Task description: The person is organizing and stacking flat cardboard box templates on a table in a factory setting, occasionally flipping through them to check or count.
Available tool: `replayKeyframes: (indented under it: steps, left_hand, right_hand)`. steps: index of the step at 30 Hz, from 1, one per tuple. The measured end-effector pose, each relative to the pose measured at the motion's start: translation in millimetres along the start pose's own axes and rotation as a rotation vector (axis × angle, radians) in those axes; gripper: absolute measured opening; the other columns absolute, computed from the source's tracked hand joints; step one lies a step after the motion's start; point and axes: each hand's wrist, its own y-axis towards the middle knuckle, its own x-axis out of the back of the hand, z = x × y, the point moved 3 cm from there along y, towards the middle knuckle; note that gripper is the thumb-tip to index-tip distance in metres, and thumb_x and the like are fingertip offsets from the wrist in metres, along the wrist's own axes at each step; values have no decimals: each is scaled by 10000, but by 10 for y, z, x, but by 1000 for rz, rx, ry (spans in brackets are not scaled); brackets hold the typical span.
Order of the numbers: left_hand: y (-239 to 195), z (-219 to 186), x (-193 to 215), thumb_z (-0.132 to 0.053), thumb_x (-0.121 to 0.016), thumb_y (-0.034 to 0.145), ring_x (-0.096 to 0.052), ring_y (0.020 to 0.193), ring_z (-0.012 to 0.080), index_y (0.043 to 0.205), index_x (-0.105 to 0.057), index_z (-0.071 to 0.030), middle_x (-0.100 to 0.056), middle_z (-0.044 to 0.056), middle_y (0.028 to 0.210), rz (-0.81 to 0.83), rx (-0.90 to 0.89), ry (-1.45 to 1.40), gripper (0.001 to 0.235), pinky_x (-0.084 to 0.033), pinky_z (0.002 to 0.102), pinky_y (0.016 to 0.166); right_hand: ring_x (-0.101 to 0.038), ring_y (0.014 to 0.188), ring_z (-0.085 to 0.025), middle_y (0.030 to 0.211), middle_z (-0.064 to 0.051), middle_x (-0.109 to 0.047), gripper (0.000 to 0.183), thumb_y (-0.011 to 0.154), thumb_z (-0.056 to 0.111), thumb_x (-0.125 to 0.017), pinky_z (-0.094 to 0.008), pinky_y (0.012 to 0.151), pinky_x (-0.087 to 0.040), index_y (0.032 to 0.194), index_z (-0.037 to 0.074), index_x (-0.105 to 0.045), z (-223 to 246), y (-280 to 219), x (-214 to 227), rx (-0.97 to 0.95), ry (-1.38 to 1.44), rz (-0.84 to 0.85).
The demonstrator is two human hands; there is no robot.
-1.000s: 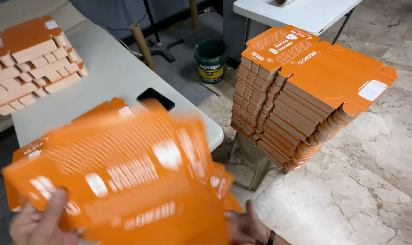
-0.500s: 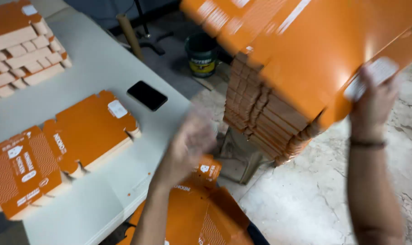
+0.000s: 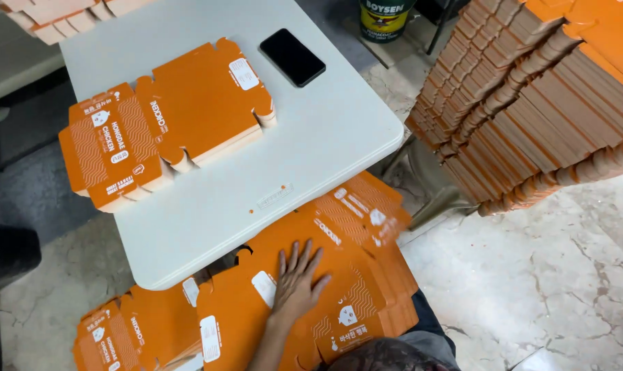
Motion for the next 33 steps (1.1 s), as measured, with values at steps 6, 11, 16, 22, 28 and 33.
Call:
replayKeyframes:
  steps: [6, 11, 16, 22, 28, 33]
  left_hand:
    - [-475, 95, 442, -382, -641, 922, -228, 1537, 358, 1442, -580, -117, -378, 82, 1631, 98, -180, -214, 587, -59, 587, 1242]
    - [-885, 168, 673, -398, -769, 866, -542, 1372, 334, 1130, -788, -89, -680, 99, 1369, -71, -158, -416, 406, -247, 582, 1208]
    - [-1516, 1142, 693, -500, -745, 783, -381, 1469, 406, 1444, -491, -120, -470, 138, 1519, -424, 510, -200, 803, -178, 641, 1226]
    - [-1372, 1036, 805, -486, -681, 832, -601, 1263, 252, 1290, -572, -129, -663, 85, 1323, -139, 1550, -1200, 591, -429, 403, 1061]
    - [-1165, 542, 986, -256, -745, 817, -645, 1237, 236, 1391, -624, -95, -705, 93, 1347, -268, 1215, -1252, 608, -476, 363, 1073]
    - [-1696, 382, 1038, -72, -738, 840, -709, 925, 281, 1332, -616, -77, -751, 154, 1114, -578, 1158, -1342, 507, -556, 421, 792]
  right_hand:
    - [-722, 1033, -257, 1137, -106, -795, 451, 944, 472, -605, -389, 908, -540, 1219, 157, -774, -458, -118, -1648, -107, -274, 251]
    - [-578, 1287, -369, 1433, -200, -572, 1005, 712, 720, -618, -471, 1073, -498, 1502, 131, -421, -903, -347, -3246, -184, -89, 609]
    - [-441, 1441, -309, 1580, -158, -418, 1039, 771, 558, -678, -429, 1162, -408, 1621, 200, -200, -878, -538, -3331, -211, 117, 487]
    - [-666, 1064, -246, 1223, -130, -699, 660, 805, 472, -698, -367, 882, -528, 1294, 38, -613, -665, -579, -3149, -476, 381, 462]
    - [-726, 909, -339, 1081, -204, -746, 309, 912, 189, -698, -443, 785, -593, 1133, -16, -629, -696, -569, -2955, -337, 538, 590]
    - [-799, 946, -301, 1118, -157, -811, 317, 854, 186, -713, -441, 794, -671, 1120, 15, -723, -760, -623, -2583, 122, 638, 613]
